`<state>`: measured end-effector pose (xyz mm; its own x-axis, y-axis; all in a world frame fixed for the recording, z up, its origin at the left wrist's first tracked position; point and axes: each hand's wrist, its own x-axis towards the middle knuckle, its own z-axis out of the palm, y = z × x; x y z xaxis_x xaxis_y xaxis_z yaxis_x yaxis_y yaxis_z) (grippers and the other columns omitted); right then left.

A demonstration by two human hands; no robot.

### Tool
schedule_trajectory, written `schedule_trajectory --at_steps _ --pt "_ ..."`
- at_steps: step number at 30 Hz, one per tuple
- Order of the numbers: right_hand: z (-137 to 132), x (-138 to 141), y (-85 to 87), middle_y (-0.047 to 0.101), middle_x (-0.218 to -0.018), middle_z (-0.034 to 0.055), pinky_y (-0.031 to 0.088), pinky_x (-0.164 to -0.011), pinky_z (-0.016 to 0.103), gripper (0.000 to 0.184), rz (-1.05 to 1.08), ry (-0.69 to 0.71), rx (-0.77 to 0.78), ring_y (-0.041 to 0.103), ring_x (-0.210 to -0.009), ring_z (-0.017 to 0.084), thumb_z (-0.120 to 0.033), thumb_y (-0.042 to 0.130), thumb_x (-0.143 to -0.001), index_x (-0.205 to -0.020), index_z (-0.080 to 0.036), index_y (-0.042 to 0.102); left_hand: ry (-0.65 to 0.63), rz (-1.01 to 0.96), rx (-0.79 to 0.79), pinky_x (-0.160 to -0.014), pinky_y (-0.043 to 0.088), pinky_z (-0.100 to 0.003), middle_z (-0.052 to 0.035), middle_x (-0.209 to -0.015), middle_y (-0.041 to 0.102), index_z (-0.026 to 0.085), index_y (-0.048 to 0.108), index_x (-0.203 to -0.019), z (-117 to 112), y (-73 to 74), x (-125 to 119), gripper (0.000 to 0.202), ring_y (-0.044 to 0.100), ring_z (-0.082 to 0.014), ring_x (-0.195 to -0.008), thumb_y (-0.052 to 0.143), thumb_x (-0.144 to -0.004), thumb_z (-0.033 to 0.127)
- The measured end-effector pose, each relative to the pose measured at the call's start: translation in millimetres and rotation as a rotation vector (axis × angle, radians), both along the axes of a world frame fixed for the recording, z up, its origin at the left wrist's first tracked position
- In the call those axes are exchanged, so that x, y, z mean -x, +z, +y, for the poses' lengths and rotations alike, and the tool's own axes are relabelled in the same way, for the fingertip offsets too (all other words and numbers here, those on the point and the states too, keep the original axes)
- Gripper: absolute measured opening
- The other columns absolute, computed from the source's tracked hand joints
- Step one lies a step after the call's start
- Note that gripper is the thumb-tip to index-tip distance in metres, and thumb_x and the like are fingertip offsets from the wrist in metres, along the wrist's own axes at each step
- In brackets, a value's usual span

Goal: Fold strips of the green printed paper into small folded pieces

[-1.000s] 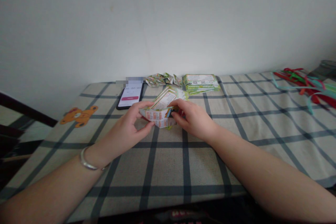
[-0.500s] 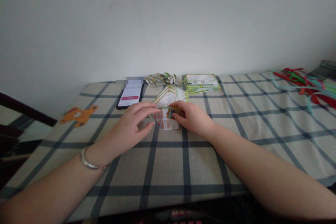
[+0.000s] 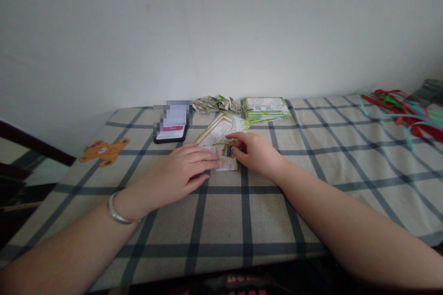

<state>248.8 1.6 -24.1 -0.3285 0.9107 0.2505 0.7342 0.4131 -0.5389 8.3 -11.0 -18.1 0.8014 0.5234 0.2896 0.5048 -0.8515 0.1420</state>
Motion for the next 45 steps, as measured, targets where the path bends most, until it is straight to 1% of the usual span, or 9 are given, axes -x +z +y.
schedule_trajectory --at_steps 3,8,12,19,30,37,40,43,45 --pt "-0.5 -4.1 2.5 0.066 -0.075 0.0004 0.042 -0.056 0.024 0.034 0.008 0.027 -0.010 0.055 -0.061 0.012 -0.014 0.053 -0.080 -0.111 -0.019 0.068 -0.011 -0.027 0.014 -0.106 0.043 -0.043 -0.0035 -0.122 0.067 0.022 0.066 -0.117 0.0 1.2 -0.1 0.030 0.058 -0.0206 -0.116 0.060 -0.087 0.018" --pt "-0.9 -13.7 8.7 0.066 -0.081 0.0012 0.045 -0.060 0.024 0.039 -0.062 0.180 0.014 0.055 -0.065 0.012 -0.003 0.050 -0.072 -0.103 -0.019 0.067 -0.024 -0.036 0.061 -0.105 0.045 -0.041 -0.0045 -0.121 0.068 0.021 0.067 -0.114 0.9 1.9 0.5 0.027 0.059 -0.0197 -0.117 0.059 -0.088 0.018" --pt "-1.6 -20.4 12.2 0.066 -0.088 0.0017 0.046 -0.063 0.024 0.037 -0.102 0.234 0.047 0.056 -0.071 0.013 -0.007 0.058 -0.074 -0.107 -0.020 0.066 -0.018 -0.025 0.080 -0.107 0.044 -0.041 -0.0039 -0.123 0.067 0.022 0.067 -0.114 0.7 1.7 0.8 0.028 0.057 -0.0198 -0.118 0.060 -0.088 0.018" --pt "-2.5 -21.6 15.3 0.068 -0.090 0.0014 0.046 -0.064 0.025 0.037 -0.122 0.201 0.093 0.058 -0.073 0.013 -0.011 0.065 -0.073 -0.108 -0.020 0.067 -0.030 -0.009 0.105 -0.107 0.043 -0.042 -0.0056 -0.125 0.065 0.021 0.065 -0.118 1.6 1.5 2.7 0.032 0.056 -0.0203 -0.120 0.062 -0.086 0.017" --pt "-10.0 -17.9 19.6 0.061 -0.103 0.0045 0.049 -0.085 0.032 0.033 -0.141 0.282 0.014 0.059 -0.096 0.018 -0.008 0.066 -0.075 -0.105 -0.022 0.068 -0.048 -0.023 0.132 -0.107 0.042 -0.041 -0.0040 -0.124 0.066 0.022 0.066 -0.114 3.5 1.3 3.4 0.027 0.056 -0.0198 -0.119 0.061 -0.088 0.017" --pt "-2.7 -23.4 16.8 0.063 -0.102 0.0057 0.048 -0.086 0.032 0.019 -0.103 0.360 -0.007 0.058 -0.096 0.018 -0.022 0.065 -0.086 -0.104 -0.022 0.071 -0.052 -0.006 0.148 -0.109 0.040 -0.041 -0.0034 -0.126 0.065 0.022 0.067 -0.113 4.3 1.7 3.3 0.025 0.054 -0.0198 -0.121 0.060 -0.089 0.020" --pt "-0.3 -21.3 11.7 0.063 -0.097 0.0053 0.048 -0.084 0.032 0.014 -0.064 0.336 -0.058 0.058 -0.093 0.017 -0.028 0.063 -0.088 -0.097 -0.023 0.073 -0.049 0.004 0.168 -0.111 0.037 -0.041 -0.0027 -0.130 0.063 0.023 0.066 -0.116 3.8 2.0 3.8 0.028 0.052 -0.0192 -0.124 0.060 -0.089 0.020" --pt "-0.3 -14.9 7.7 0.064 -0.098 0.0067 0.045 -0.086 0.035 0.011 -0.081 0.253 -0.183 0.057 -0.094 0.019 -0.027 0.064 -0.088 -0.088 -0.021 0.074 -0.049 -0.001 0.165 -0.111 0.037 -0.040 -0.0022 -0.130 0.063 0.023 0.066 -0.115 3.4 2.9 3.4 0.027 0.051 -0.0187 -0.124 0.061 -0.088 0.019" --pt "-0.7 -9.9 6.7 0.065 -0.098 0.0069 0.044 -0.088 0.035 0.011 -0.072 0.267 -0.217 0.058 -0.095 0.019 -0.025 0.063 -0.088 -0.088 -0.019 0.072 -0.057 -0.006 0.150 -0.110 0.038 -0.039 -0.0021 -0.127 0.064 0.023 0.067 -0.113 3.3 3.3 2.9 0.026 0.052 -0.0185 -0.123 0.061 -0.088 0.017"
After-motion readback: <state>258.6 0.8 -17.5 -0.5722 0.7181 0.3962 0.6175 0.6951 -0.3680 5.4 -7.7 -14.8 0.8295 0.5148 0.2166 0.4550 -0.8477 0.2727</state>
